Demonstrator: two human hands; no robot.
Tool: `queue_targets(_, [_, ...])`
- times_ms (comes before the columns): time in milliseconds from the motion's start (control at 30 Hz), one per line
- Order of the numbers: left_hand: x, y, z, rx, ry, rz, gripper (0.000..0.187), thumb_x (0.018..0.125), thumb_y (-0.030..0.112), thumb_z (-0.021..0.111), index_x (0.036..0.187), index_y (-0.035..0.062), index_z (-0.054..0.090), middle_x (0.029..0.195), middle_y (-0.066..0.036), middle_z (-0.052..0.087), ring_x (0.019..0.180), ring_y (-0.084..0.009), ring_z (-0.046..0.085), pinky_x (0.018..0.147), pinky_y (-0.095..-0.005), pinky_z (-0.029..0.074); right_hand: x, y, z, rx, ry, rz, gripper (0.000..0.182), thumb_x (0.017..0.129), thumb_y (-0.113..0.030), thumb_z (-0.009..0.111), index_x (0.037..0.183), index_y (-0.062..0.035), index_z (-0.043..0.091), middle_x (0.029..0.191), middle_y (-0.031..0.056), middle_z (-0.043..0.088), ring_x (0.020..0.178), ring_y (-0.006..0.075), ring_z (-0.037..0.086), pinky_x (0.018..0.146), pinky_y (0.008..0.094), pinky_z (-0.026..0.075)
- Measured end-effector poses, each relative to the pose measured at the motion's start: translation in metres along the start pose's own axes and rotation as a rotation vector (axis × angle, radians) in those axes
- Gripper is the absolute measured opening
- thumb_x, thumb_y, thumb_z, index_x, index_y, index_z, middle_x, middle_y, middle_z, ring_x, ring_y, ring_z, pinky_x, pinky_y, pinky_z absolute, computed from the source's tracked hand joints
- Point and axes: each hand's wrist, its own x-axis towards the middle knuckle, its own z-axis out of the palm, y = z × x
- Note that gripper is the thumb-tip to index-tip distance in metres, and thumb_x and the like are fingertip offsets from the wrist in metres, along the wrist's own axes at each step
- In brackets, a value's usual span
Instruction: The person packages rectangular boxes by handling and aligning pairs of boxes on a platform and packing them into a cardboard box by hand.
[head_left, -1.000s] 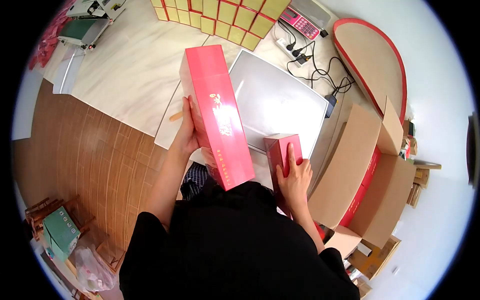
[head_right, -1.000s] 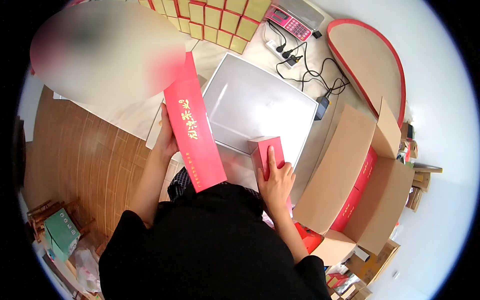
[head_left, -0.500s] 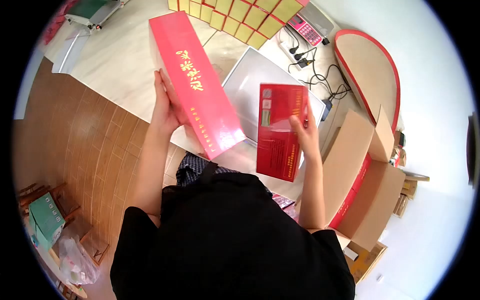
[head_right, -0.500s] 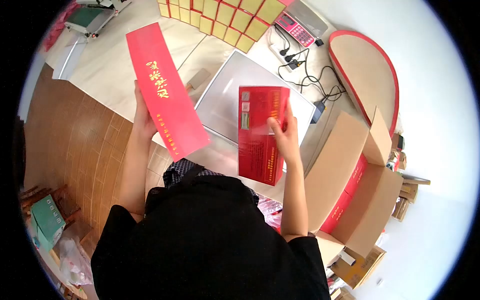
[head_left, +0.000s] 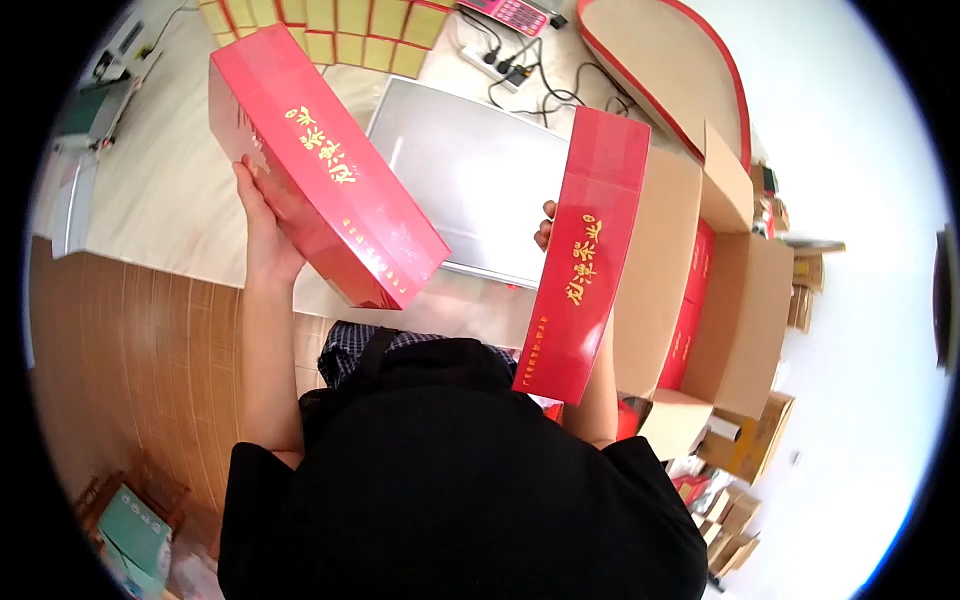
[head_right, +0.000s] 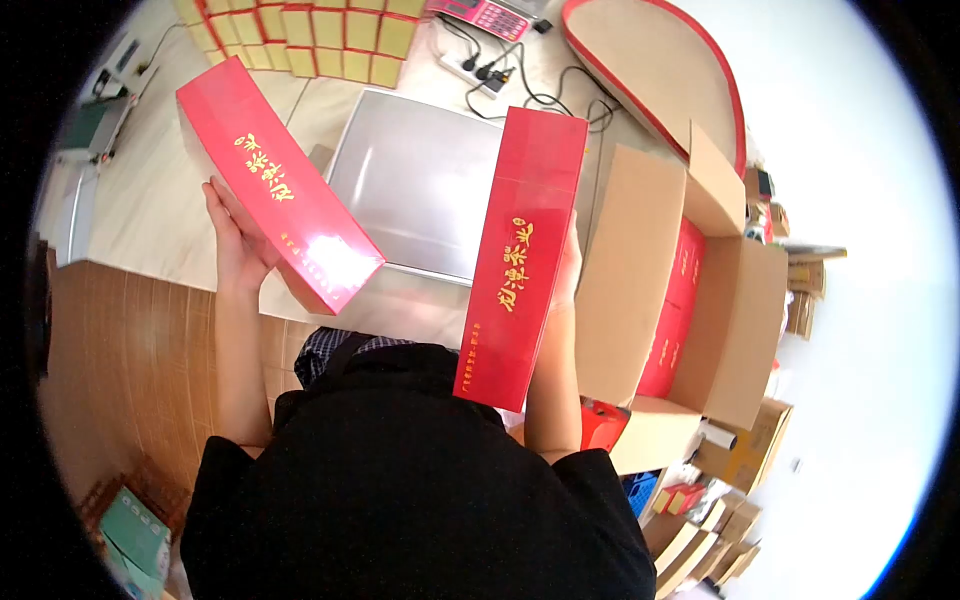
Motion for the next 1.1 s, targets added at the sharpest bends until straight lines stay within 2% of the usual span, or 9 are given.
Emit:
queue_targets(67, [0.000, -0.001, 0.018, 0.045, 0.002, 0.056, 0.072, 0.090, 0.068, 0.034, 0.137, 0.0139, 0.039, 0.132, -0.002, 0.050, 0.121, -0.0183, 0.049, 0.098, -0.0362, 0.045, -0.010, 0.002, 0.002, -0.003, 0.029, -0.005, 0.046, 0.097, -0.041, 0.042, 0.117, -0.0021, 0.054, 0.100, 0.0160, 0.064, 0.082, 0.0265, 0.065, 0.069, 0.0400, 0.056])
queue_targets(167, [-0.010, -0.006, 0.038, 0.111, -0.023, 0.034, 0.070, 0.091, 0.065, 0.037, 0.142, 0.0170, 0.032, 0.140, -0.003, 0.041, 0.128, -0.0215, 0.041, 0.103, -0.0390, 0.040, -0.031, 0.007, 0.035, 0.163, -0.139, 0.061, 0.045, 0.088, -0.025, 0.061, 0.115, 0.0082, 0.046, 0.101, 0.0199, 0.056, 0.092, 0.0248, 0.057, 0.077, 0.0309, 0.053])
queue_targets(200, [-0.009, -0.008, 0.039, 0.142, -0.071, 0.031, 0.071, 0.091, 0.065, 0.037, 0.142, 0.0168, 0.031, 0.141, -0.003, 0.040, 0.129, -0.0220, 0.040, 0.104, -0.0397, 0.039, -0.036, 0.011, 0.035, 0.044, 0.091, -0.189, 0.038, 0.094, -0.027, 0.051, 0.109, 0.0074, 0.052, 0.097, 0.0216, 0.060, 0.077, 0.0253, 0.064, 0.064, 0.0343, 0.055])
queue_targets(267, [0.005, -0.021, 0.020, 0.162, -0.091, 0.085, 0.072, 0.091, 0.065, 0.037, 0.144, 0.0161, 0.029, 0.143, -0.003, 0.039, 0.130, -0.0218, 0.039, 0.106, -0.0396, 0.037, -0.036, 0.006, 0.026, 0.033, -0.056, -0.178, 0.036, 0.090, -0.017, 0.060, 0.115, 0.0078, 0.051, 0.098, 0.0165, 0.056, 0.074, 0.0188, 0.057, 0.073, 0.0284, 0.050])
queue_targets(400, [0.014, -0.033, 0.008, 0.259, -0.046, -0.017, 0.071, 0.093, 0.062, 0.036, 0.145, 0.0152, 0.026, 0.147, -0.004, 0.034, 0.132, -0.0218, 0.037, 0.108, -0.0382, 0.033, -0.037, -0.006, 0.013, 0.119, -0.159, -0.287, 0.036, 0.089, -0.020, 0.061, 0.113, 0.0060, 0.053, 0.106, 0.0180, 0.053, 0.083, 0.0207, 0.057, 0.082, 0.0297, 0.047])
queue_targets(500, [0.021, -0.041, -0.001, 0.313, -0.098, 0.005, 0.070, 0.093, 0.060, 0.037, 0.145, 0.0141, 0.026, 0.146, -0.005, 0.035, 0.132, -0.0218, 0.037, 0.108, -0.0379, 0.033, -0.031, -0.015, 0.001, 0.198, -0.322, -0.150, 0.033, 0.089, -0.022, 0.059, 0.111, 0.0029, 0.054, 0.106, 0.0172, 0.052, 0.085, 0.0248, 0.057, 0.081, 0.0314, 0.048])
queue_targets(767, [0.023, -0.037, -0.022, 0.476, -0.157, 0.021, 0.076, 0.091, 0.060, 0.042, 0.142, 0.0064, 0.029, 0.142, -0.007, 0.040, 0.129, -0.0218, 0.039, 0.107, -0.0379, 0.034, -0.038, -0.026, 0.000, 0.231, -0.136, -0.277, 0.029, 0.091, -0.020, 0.058, 0.110, 0.0016, 0.052, 0.101, 0.0148, 0.054, 0.083, 0.0233, 0.057, 0.079, 0.0319, 0.052])
queue_targets(833, [0.029, -0.033, -0.039, 0.504, -0.220, 0.035, 0.081, 0.087, 0.062, 0.050, 0.141, 0.0049, 0.031, 0.140, -0.008, 0.042, 0.127, -0.0224, 0.042, 0.106, -0.0385, 0.035, -0.031, -0.029, -0.007, 0.294, -0.185, -0.268, 0.032, 0.091, -0.021, 0.057, 0.111, 0.0023, 0.050, 0.102, 0.0151, 0.053, 0.085, 0.0236, 0.057, 0.080, 0.0321, 0.051])
queue_targets(1100, [0.005, -0.031, -0.054, 0.635, -0.186, 0.179, 0.083, 0.084, 0.062, 0.054, 0.139, 0.0030, 0.033, 0.138, -0.008, 0.044, 0.125, -0.0220, 0.045, 0.104, -0.0381, 0.038, 0.011, -0.038, -0.029, 0.475, -0.405, -0.110, 0.043, 0.092, -0.027, 0.054, 0.118, 0.0052, 0.043, 0.107, 0.0165, 0.051, 0.093, 0.0251, 0.054, 0.083, 0.0332, 0.046])
